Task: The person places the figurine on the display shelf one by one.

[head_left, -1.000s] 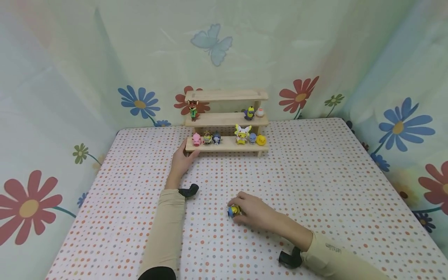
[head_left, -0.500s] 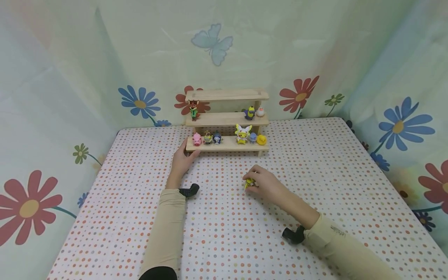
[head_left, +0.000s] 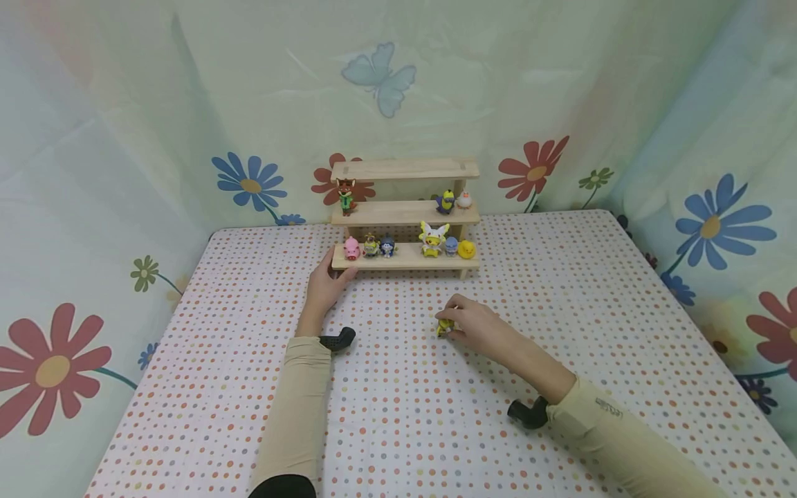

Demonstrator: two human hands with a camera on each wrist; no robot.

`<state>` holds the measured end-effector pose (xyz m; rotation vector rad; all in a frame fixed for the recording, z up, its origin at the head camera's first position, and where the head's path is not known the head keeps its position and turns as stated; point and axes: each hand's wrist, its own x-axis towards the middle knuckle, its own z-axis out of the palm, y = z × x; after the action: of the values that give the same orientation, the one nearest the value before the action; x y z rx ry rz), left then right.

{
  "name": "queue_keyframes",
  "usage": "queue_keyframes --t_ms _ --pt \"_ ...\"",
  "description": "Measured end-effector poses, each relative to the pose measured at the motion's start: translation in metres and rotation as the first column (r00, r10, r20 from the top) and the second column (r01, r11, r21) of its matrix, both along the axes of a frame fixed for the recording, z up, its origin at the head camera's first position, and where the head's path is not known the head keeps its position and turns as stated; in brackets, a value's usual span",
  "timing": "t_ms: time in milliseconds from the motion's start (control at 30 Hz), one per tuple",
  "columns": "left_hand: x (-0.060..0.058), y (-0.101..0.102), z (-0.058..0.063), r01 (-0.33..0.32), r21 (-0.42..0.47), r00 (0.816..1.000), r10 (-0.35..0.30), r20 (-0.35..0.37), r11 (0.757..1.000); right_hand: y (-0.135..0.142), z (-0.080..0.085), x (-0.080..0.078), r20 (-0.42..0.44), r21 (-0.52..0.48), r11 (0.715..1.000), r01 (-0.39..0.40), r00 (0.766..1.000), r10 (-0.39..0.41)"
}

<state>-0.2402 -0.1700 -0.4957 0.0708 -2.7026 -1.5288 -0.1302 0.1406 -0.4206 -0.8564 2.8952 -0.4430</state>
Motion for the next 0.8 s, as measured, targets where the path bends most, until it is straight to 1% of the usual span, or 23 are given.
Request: queue_keyframes --t_ms 100,167,267,367,433,500,600,667,800 --pt "-0.001 0.000 -0.001 0.000 -0.007 1.000 0.000 -0.004 1.000 0.000 0.006 -0.004 -0.005 0.020 1.000 -0.008 1.000 0.008" --pt "-0.001 0.000 -0.001 -0.003 -0.005 1.000 0.003 -0.006 1.000 -0.001 0.013 -0.009 -0.026 0.022 1.000 -0.021 0.999 0.022" --pt "0.000 0.000 -0.001 -0.009 -0.007 1.000 0.009 -0.006 1.000 -0.002 0.031 -0.019 -0.061 0.017 0.999 -0.038 0.997 0.039" --pt "0.001 0.000 -0.002 -0.010 -0.006 1.000 0.010 -0.005 1.000 -0.004 0.052 -0.033 -0.096 0.016 0.999 -0.031 0.995 0.033" --pt "0.002 0.000 -0.002 -0.002 -0.005 1.000 0.002 -0.005 1.000 -0.005 0.066 -0.045 -0.118 0.016 1.000 -0.023 0.993 0.025" --pt "0.003 0.000 -0.003 0.009 -0.006 1.000 -0.009 -0.006 1.000 -0.007 0.079 -0.058 -0.159 0.012 1.000 -0.029 0.987 0.030" --pt "0.004 0.000 -0.002 0.021 -0.007 1.000 -0.021 -0.011 1.000 -0.010 0.097 -0.083 -0.227 0.008 0.999 -0.034 0.973 0.035" --pt "0.003 -0.001 -0.001 0.023 -0.001 1.000 -0.023 -0.019 1.000 -0.012 0.107 -0.100 -0.269 0.010 1.000 -0.027 0.963 0.028" --pt "0.001 -0.002 0.000 0.020 0.000 0.999 -0.020 -0.029 1.000 -0.016 0.123 -0.132 -0.307 0.026 1.000 0.014 0.952 -0.005"
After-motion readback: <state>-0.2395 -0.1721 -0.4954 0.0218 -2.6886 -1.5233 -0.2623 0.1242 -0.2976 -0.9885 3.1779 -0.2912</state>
